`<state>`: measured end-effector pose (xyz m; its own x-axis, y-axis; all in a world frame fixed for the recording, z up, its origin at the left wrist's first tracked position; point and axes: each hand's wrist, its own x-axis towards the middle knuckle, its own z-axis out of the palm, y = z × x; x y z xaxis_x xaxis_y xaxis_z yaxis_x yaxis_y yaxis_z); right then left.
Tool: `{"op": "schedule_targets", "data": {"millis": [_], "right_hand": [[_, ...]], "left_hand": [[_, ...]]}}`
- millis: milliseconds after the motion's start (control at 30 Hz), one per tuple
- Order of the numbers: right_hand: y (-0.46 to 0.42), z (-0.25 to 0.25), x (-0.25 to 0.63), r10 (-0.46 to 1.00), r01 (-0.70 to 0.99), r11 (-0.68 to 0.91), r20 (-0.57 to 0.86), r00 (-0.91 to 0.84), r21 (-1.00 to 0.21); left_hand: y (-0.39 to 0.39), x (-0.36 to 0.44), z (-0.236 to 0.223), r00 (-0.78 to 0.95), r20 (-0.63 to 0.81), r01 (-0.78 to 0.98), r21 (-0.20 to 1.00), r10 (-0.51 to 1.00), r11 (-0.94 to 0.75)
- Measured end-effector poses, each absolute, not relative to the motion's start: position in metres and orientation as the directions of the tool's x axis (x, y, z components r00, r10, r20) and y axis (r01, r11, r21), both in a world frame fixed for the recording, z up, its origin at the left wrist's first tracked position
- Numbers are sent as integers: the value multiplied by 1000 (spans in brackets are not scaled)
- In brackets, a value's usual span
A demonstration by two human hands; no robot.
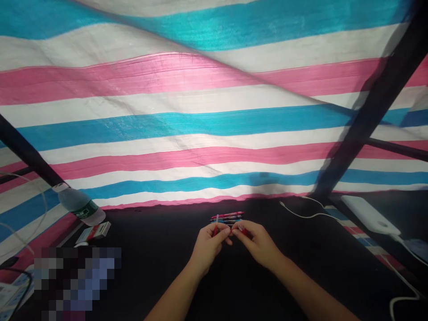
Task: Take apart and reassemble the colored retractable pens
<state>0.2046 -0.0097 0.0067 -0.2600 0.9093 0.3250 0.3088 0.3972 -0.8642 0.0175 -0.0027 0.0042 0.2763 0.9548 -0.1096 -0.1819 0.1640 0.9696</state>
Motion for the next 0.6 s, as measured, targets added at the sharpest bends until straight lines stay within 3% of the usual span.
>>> {"op": "schedule_targets", "data": {"millis": [100, 200, 333, 600], "right_hand": [[-8, 1, 200, 942, 181, 322, 295, -157, -929], [-6, -4, 197, 987, -101, 137, 144, -74, -985], [-3, -5, 198, 985, -448, -136, -75, -153, -883], [3, -9, 205, 964, -597, -249, -134, -231, -762]], "left_hand": [[-2, 18, 4, 236, -97, -219, 964, 967, 150], [0, 16, 5, 190, -103, -278, 948, 976, 154], [4, 12, 6, 167, -185, -424, 873, 968, 240], [6, 10, 7, 215, -241, -535, 782, 947, 320]]}}
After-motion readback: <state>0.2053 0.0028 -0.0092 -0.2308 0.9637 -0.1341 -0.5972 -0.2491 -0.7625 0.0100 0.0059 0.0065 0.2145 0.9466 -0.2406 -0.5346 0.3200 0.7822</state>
